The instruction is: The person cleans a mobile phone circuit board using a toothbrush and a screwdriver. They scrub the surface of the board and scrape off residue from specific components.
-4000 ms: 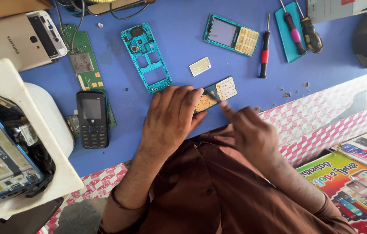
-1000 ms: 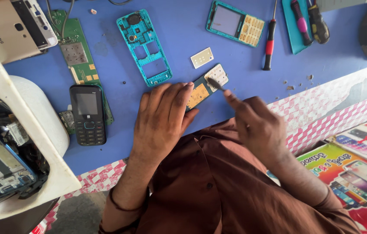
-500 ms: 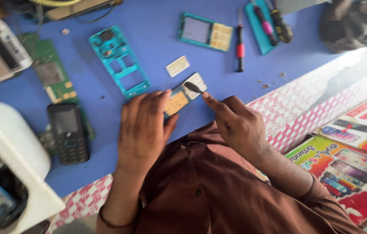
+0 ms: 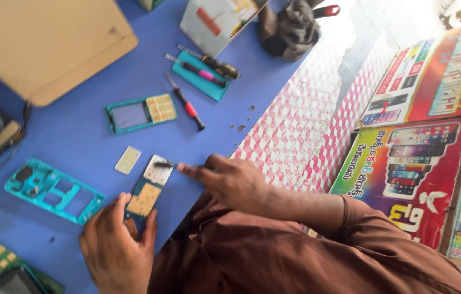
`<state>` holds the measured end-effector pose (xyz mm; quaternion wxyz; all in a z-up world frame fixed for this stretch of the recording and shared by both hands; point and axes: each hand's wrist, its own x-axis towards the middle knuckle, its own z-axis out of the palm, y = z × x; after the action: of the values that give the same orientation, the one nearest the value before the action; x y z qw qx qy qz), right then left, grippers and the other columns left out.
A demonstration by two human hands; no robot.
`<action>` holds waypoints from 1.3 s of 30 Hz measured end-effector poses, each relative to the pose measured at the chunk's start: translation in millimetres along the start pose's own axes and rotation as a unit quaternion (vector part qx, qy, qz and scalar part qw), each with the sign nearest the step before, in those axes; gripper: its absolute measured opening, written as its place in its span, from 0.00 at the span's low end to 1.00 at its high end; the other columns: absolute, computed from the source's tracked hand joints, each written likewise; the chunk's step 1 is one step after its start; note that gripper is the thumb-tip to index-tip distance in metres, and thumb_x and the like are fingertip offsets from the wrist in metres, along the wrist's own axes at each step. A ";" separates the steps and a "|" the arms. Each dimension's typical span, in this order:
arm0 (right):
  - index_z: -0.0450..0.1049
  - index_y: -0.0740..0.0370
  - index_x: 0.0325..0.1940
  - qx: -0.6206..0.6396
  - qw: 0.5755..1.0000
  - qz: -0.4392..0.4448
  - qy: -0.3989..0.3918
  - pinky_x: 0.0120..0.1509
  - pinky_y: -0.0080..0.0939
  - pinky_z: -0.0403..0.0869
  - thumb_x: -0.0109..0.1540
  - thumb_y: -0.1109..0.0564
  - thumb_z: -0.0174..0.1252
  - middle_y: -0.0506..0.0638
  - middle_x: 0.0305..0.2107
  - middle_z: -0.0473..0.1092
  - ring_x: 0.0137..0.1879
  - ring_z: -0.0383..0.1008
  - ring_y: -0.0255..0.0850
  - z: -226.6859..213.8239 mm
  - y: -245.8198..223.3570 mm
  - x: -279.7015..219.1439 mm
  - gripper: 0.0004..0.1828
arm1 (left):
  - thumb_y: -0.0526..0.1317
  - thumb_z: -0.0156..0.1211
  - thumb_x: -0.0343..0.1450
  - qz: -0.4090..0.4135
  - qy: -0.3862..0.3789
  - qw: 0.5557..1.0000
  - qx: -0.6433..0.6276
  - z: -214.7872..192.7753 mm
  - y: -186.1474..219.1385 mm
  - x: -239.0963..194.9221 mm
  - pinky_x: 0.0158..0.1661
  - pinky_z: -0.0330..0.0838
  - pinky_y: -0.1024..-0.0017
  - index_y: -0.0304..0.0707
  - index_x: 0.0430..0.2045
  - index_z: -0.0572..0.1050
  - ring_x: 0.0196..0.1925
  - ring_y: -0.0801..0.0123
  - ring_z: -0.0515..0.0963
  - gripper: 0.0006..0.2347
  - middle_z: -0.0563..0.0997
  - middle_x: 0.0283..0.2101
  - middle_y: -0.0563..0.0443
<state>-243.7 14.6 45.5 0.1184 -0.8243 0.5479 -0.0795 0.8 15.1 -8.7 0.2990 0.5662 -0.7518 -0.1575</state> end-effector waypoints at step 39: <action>0.75 0.50 0.65 0.061 0.997 -0.017 -0.033 0.26 0.42 0.71 0.62 0.64 0.59 0.47 0.30 0.69 0.23 0.68 0.39 -0.6 -12.3 22.8 0.26 | 0.40 0.71 0.71 0.012 0.004 0.999 -0.030 -12.6 -0.2 5.1 0.52 0.70 0.57 0.33 0.59 0.66 0.56 0.54 0.77 0.25 0.78 0.53 0.45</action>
<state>-224.1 -1.9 49.5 0.1851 -0.8272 0.5234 -0.0872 8.0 11.5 2.3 0.3209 0.5484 -0.7523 -0.1741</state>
